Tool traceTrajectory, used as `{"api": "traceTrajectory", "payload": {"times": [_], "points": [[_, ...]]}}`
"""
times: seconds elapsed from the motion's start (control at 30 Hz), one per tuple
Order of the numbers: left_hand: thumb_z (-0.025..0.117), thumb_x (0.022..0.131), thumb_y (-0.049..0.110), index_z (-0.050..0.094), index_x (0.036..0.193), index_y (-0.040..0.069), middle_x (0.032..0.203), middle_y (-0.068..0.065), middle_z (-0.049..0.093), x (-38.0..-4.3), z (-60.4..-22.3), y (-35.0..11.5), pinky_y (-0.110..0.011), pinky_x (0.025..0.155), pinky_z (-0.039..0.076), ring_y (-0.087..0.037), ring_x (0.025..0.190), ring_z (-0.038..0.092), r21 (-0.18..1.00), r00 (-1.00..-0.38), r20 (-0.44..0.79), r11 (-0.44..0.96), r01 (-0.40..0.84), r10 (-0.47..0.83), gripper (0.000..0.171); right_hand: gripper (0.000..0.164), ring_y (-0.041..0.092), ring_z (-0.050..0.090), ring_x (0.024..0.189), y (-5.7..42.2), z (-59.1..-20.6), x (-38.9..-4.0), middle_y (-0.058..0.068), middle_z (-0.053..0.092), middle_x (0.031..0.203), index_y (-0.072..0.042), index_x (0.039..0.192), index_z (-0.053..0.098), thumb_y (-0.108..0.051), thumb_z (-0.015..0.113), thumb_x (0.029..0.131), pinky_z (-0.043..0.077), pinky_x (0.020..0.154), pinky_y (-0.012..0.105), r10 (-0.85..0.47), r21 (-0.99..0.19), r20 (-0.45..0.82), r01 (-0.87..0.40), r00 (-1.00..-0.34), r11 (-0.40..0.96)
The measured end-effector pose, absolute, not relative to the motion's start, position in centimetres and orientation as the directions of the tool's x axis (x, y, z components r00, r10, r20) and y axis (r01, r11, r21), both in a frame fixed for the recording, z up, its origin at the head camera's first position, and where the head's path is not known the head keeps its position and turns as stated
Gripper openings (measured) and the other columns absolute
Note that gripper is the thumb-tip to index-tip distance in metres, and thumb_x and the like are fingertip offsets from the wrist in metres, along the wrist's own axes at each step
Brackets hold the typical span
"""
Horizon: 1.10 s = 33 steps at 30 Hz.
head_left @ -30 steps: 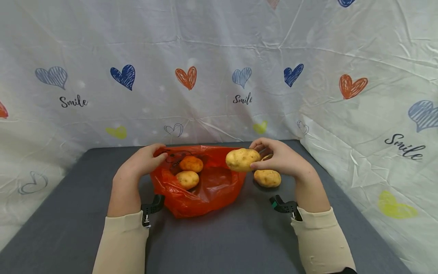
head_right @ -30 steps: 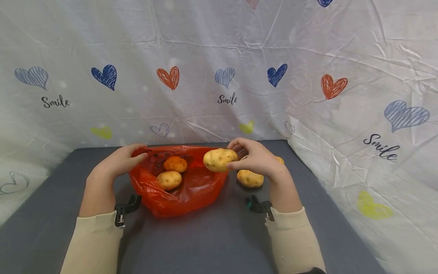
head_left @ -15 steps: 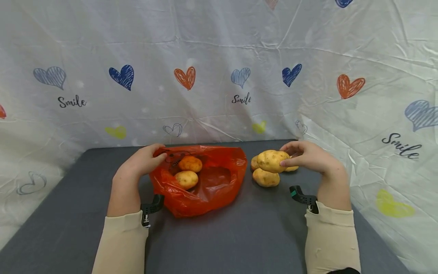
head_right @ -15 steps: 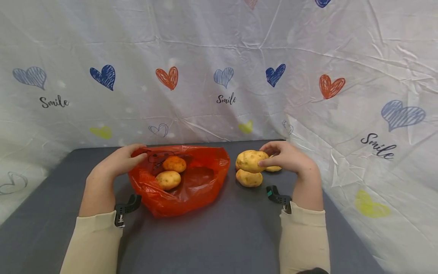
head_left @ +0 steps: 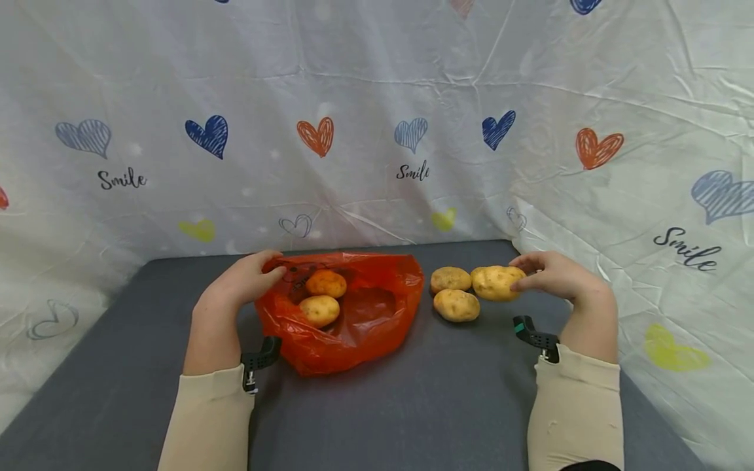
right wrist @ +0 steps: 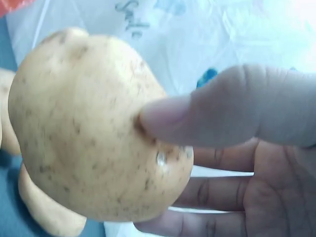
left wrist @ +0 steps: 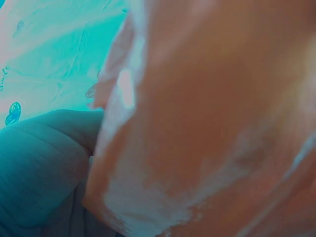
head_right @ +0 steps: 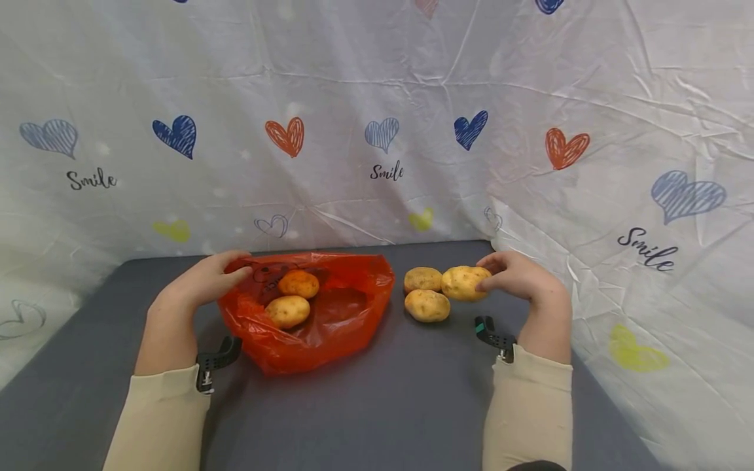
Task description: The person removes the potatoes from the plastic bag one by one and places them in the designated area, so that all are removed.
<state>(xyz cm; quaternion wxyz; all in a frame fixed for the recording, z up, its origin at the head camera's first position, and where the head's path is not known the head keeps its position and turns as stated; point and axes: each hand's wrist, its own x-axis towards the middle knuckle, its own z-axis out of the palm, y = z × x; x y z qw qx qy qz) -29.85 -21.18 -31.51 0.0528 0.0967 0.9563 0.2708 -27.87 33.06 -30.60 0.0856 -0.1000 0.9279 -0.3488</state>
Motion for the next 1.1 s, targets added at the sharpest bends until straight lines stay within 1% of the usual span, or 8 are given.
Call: {"api": "traceTrajectory", "payload": {"times": [0.13,0.27,0.47,0.63,0.87,1.03,1.1], "points": [[0.052,0.108,0.037,0.037,0.156,-0.001,0.151,-0.029,0.043,-29.9,-31.5,-21.1,-0.066,0.106,0.040,-0.046,0.130,0.047,0.525,-0.977,-0.057,0.838,0.147,0.208,0.063,0.062,0.038,0.055,0.122,34.0,-31.2,-28.2,0.022,0.059,0.135,0.007,0.141,0.052,-0.027,0.074,0.094,0.047,0.101,0.057,-0.193,-0.682,-0.182,-0.018,-0.964,0.732],[0.051,0.108,0.036,0.037,0.156,-0.001,0.150,-0.030,0.044,-29.9,-31.5,-21.1,-0.066,0.106,0.040,-0.046,0.130,0.047,0.529,-0.977,-0.054,0.836,0.147,0.207,0.062,0.062,0.038,0.055,0.122,34.6,-31.8,-28.7,0.019,0.061,0.130,0.006,0.140,0.052,-0.027,0.074,0.093,0.047,0.101,0.058,-0.166,-0.677,-0.249,0.048,-0.954,0.734],[0.052,0.108,0.035,0.038,0.155,-0.001,0.149,-0.029,0.045,-29.8,-31.6,-21.1,-0.065,0.106,0.041,-0.045,0.128,0.048,0.532,-0.977,-0.043,0.832,0.155,0.210,0.061,0.061,0.034,0.058,0.114,35.1,-33.0,-29.4,0.017,0.061,0.122,0.008,0.138,0.052,-0.026,0.074,0.092,0.048,0.099,0.058,-0.132,-0.660,-0.298,0.104,-0.945,0.744],[0.051,0.108,0.034,0.038,0.155,-0.001,0.149,-0.029,0.045,-29.8,-31.6,-21.0,-0.065,0.106,0.040,-0.046,0.129,0.047,0.529,-0.976,-0.041,0.833,0.160,0.214,0.060,0.060,0.030,0.060,0.106,35.6,-34.1,-29.7,0.014,0.063,0.115,0.010,0.135,0.050,-0.023,0.075,0.091,0.047,0.098,0.059,-0.110,-0.683,-0.329,0.156,-0.938,0.714],[0.051,0.108,0.036,0.037,0.156,-0.001,0.152,-0.030,0.042,-29.7,-31.5,-21.1,-0.066,0.106,0.039,-0.047,0.131,0.046,0.522,-0.976,-0.047,0.838,0.159,0.215,0.062,0.067,0.033,0.063,0.115,36.0,-35.5,-30.4,0.013,0.067,0.121,0.008,0.143,0.044,-0.023,0.074,0.093,0.046,0.101,0.061,-0.132,-0.720,-0.359,0.184,-0.924,0.669],[0.052,0.108,0.036,0.039,0.155,0.001,0.149,-0.029,0.045,-29.7,-31.5,-21.2,-0.065,0.104,0.042,-0.045,0.127,0.049,0.529,-0.976,-0.046,0.834,0.157,0.213,0.060,0.073,0.030,0.063,0.113,36.3,-36.1,-31.0,0.012,0.067,0.121,0.008,0.149,0.037,-0.023,0.072,0.094,0.046,0.102,0.061,-0.135,-0.732,-0.373,0.202,-0.918,0.651],[0.052,0.108,0.036,0.038,0.155,0.001,0.150,-0.029,0.045,-29.8,-31.5,-21.2,-0.065,0.105,0.041,-0.045,0.128,0.048,0.531,-0.976,-0.048,0.833,0.155,0.212,0.060,0.074,0.032,0.062,0.114,36.3,-36.1,-31.1,0.012,0.067,0.121,0.008,0.151,0.035,-0.022,0.072,0.094,0.045,0.102,0.061,-0.135,-0.735,-0.373,0.204,-0.918,0.646]]}}
